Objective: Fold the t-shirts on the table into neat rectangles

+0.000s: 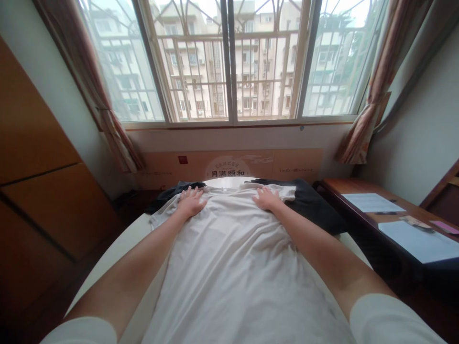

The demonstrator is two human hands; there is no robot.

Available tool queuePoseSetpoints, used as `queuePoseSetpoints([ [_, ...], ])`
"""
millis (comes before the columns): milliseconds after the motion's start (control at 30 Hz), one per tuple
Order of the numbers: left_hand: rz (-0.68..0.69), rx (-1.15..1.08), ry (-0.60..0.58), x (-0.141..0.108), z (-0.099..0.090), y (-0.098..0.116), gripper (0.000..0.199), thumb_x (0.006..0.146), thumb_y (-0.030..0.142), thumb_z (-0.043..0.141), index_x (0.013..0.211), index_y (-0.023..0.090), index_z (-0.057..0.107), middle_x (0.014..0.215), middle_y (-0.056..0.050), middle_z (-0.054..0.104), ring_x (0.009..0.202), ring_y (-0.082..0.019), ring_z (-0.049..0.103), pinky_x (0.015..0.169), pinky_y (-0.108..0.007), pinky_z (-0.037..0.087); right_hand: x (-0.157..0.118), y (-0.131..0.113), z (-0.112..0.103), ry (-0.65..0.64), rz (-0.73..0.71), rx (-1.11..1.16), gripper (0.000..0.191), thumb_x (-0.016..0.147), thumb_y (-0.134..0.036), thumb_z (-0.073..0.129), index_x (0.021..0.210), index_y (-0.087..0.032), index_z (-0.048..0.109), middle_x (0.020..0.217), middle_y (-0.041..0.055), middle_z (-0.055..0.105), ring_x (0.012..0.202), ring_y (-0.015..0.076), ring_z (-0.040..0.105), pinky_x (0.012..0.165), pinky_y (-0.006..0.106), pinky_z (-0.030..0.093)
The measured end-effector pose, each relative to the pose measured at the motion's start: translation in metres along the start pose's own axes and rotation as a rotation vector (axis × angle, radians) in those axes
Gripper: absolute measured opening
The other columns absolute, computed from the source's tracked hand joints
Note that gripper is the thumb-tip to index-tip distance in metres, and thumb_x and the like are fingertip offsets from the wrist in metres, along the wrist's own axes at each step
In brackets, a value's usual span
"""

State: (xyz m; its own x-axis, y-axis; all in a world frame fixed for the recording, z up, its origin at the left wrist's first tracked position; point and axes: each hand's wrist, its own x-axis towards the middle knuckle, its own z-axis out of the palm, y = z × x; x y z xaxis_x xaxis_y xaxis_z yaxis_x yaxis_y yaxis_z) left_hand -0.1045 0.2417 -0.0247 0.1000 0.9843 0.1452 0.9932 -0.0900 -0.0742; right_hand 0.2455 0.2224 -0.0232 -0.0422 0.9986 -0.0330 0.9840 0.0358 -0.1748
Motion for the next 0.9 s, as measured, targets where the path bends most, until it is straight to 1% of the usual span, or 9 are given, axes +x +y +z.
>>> queuePoseSetpoints([
  [133,-0.012,0.009,0.007,0.000,0.001,0.001,0.078,0.100,0.061,0.035,0.168,0.023,0.037,0.179,-0.006,0.019,0.165,-0.037,0.005,0.132,-0.058,0.003,0.006,0.003,0.002,0.002,0.071,-0.025,0.075,0.110,-0.058,0.022,0.170,-0.013,0.027,0.177,0.0184,0.015,0.164,0.0331,0.013,0.126,0.071,0.005],
  [233,-0.009,0.014,0.008,0.000,0.001,0.002,0.077,0.101,0.061,0.034,0.168,0.024,0.037,0.179,-0.005,0.019,0.165,-0.037,0.006,0.132,-0.057,0.002,0.006,-0.010,-0.002,0.011,0.084,-0.039,0.079,0.109,-0.058,0.025,0.170,-0.008,0.021,0.177,0.0220,0.012,0.164,0.0356,0.010,0.125,0.072,0.002],
  [333,-0.006,0.019,-0.001,-0.001,0.001,0.002,0.078,0.101,0.061,0.033,0.168,0.023,0.036,0.179,-0.006,0.018,0.165,-0.037,0.006,0.132,-0.058,0.002,0.001,-0.033,0.001,0.008,0.017,-0.033,0.083,0.108,-0.061,0.028,0.171,-0.008,0.017,0.178,0.0201,0.010,0.165,0.0327,0.006,0.128,0.066,0.003],
  [467,-0.005,0.015,-0.019,-0.001,-0.001,0.003,0.080,0.101,0.061,0.033,0.169,0.019,0.035,0.179,-0.008,0.016,0.165,-0.038,0.006,0.132,-0.059,0.003,-0.014,-0.055,0.015,-0.036,-0.090,-0.023,0.085,0.105,-0.067,0.030,0.170,-0.012,0.026,0.177,0.0174,0.017,0.164,0.0318,0.010,0.129,0.065,0.004],
  [567,-0.013,0.005,-0.029,-0.001,-0.003,0.003,0.079,0.101,0.060,0.033,0.169,0.020,0.035,0.179,-0.008,0.016,0.165,-0.037,0.006,0.132,-0.058,0.003,-0.022,-0.056,0.021,-0.029,-0.126,-0.038,0.082,0.107,-0.064,0.028,0.169,-0.011,0.026,0.177,0.0169,0.016,0.165,0.0309,0.009,0.128,0.067,-0.001],
  [700,-0.013,-0.003,-0.025,-0.003,-0.004,0.003,0.076,0.102,0.059,0.035,0.168,0.023,0.037,0.179,-0.006,0.018,0.165,-0.037,0.008,0.132,-0.058,0.003,-0.032,-0.050,0.014,-0.038,-0.144,-0.039,0.080,0.108,-0.062,0.029,0.169,-0.010,0.028,0.176,0.0186,0.018,0.164,0.0315,0.013,0.128,0.067,0.005],
  [800,-0.014,0.001,-0.010,-0.004,-0.004,0.003,0.073,0.102,0.058,0.036,0.167,0.025,0.039,0.178,-0.006,0.020,0.165,-0.036,0.010,0.132,-0.057,0.004,-0.061,-0.055,0.011,-0.017,-0.208,-0.050,0.080,0.108,-0.059,0.036,0.169,-0.008,0.027,0.175,0.0231,0.021,0.164,0.0348,0.016,0.128,0.068,0.005],
  [833,-0.013,0.006,-0.005,-0.004,-0.003,0.003,0.073,0.102,0.058,0.035,0.167,0.024,0.039,0.178,-0.006,0.021,0.165,-0.037,0.010,0.132,-0.057,0.005,-0.078,-0.059,0.012,-0.004,-0.276,-0.049,0.081,0.107,-0.059,0.039,0.169,-0.007,0.027,0.174,0.0245,0.022,0.163,0.0358,0.017,0.128,0.068,0.004],
  [900,-0.009,0.016,-0.001,-0.003,-0.002,0.003,0.074,0.102,0.058,0.035,0.167,0.023,0.039,0.178,-0.008,0.021,0.165,-0.037,0.011,0.131,-0.058,0.006,-0.121,-0.069,0.015,0.024,-0.509,-0.014,0.083,0.106,-0.060,0.043,0.168,-0.006,0.029,0.174,0.0256,0.021,0.164,0.0366,0.015,0.128,0.067,0.002],
])
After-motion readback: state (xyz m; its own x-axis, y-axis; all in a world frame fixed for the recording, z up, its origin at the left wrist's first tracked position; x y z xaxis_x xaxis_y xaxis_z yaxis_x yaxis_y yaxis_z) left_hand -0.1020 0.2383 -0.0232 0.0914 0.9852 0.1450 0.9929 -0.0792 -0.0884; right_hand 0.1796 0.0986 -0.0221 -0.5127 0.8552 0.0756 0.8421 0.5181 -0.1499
